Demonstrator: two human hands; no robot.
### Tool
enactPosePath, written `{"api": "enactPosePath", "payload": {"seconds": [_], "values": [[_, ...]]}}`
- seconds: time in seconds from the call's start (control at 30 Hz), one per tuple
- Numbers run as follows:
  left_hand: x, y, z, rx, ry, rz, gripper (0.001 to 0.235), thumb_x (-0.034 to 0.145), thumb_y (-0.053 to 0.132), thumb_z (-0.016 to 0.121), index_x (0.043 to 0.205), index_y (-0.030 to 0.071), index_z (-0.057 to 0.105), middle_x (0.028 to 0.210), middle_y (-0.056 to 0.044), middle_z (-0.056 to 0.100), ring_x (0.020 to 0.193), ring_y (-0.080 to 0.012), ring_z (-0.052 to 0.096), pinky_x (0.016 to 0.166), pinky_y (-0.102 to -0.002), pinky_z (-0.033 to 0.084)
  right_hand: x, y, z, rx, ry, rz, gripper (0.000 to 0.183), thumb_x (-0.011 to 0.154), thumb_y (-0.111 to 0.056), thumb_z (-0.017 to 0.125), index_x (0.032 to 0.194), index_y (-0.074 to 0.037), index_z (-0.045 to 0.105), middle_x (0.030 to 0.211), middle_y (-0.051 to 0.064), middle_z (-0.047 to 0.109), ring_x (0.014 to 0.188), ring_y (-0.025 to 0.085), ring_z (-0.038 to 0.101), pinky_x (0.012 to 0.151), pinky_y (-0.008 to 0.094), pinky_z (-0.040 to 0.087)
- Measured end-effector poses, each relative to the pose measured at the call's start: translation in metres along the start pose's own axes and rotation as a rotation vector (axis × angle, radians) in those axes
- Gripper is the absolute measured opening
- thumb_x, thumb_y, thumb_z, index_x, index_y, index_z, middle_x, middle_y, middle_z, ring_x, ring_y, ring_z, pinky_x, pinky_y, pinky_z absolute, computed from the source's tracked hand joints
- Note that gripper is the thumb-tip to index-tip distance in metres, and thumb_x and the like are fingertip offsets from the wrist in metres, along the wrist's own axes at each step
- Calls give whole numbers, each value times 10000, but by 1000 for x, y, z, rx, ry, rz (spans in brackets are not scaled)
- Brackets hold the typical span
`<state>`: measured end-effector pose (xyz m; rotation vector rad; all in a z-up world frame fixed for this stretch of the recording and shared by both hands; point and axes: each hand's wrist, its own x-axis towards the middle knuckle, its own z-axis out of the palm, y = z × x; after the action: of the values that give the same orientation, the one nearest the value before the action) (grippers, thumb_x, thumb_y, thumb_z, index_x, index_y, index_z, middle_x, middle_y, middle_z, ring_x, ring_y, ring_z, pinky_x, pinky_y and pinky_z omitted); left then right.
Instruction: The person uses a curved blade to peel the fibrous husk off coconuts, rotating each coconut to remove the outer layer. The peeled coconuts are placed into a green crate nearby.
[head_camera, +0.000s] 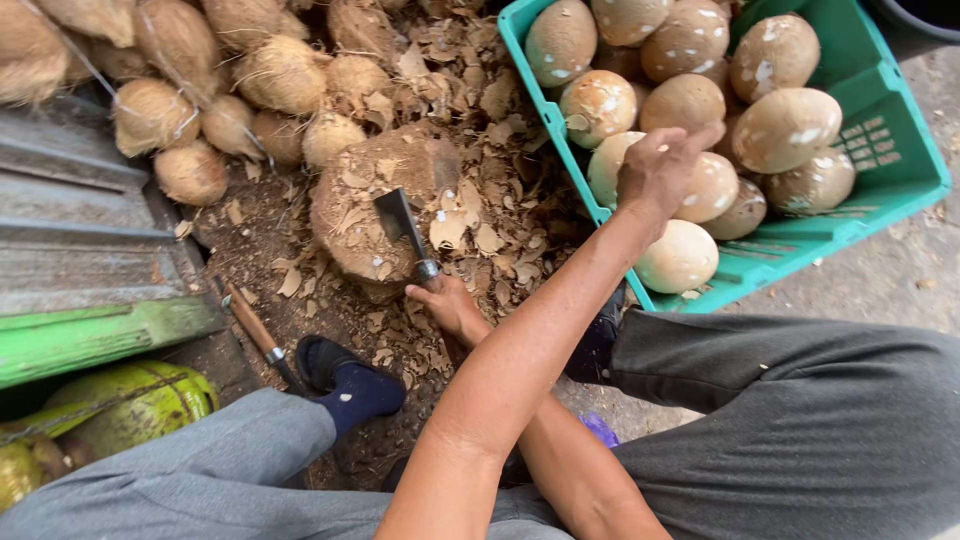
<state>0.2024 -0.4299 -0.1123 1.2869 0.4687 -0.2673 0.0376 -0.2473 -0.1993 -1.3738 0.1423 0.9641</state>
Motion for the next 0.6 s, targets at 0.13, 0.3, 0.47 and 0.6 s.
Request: {"api": "enactPosePath", "payload": {"seconds": [0.13, 0.3, 0.47, 0.6], "values": [[4, 1, -55, 149, 278, 68, 660, 747, 508, 731, 1160, -6, 749, 1047, -135, 757, 933, -257, 730, 828, -356, 562, 5, 8, 2, 134, -8, 15, 298, 920, -225, 705, 784, -114, 464, 500, -24, 439, 350, 119, 445, 330, 309, 376], [5, 4, -128, 4, 353, 240, 529, 828, 450, 724, 1142, 26, 682, 982, -138, 761, 858, -222, 715, 744, -355, 574, 29, 36, -3, -117, 96, -36, 449, 941, -277, 777, 712, -136, 418, 537, -32, 407, 407, 99, 394, 376, 282, 345], [12, 21, -217, 189, 580, 315, 364, 859, 455, 663, 1028, 134, 695, 910, -77, 774, 719, -171, 688, 584, -331, 546, 39, 48, -11, 44, -53, -193, 338, 947, -232, 720, 721, -137, 487, 593, -26, 502, 449, 106, 463, 391, 296, 399], [27, 32, -317, 234, 816, 484, 315, 882, 434, 653, 945, 130, 704, 922, -73, 772, 762, -159, 727, 590, -297, 565, 21, 35, -3, -57, 74, 18, 307, 949, -244, 672, 725, -123, 499, 526, 5, 526, 367, 119, 457, 357, 290, 415]]}}
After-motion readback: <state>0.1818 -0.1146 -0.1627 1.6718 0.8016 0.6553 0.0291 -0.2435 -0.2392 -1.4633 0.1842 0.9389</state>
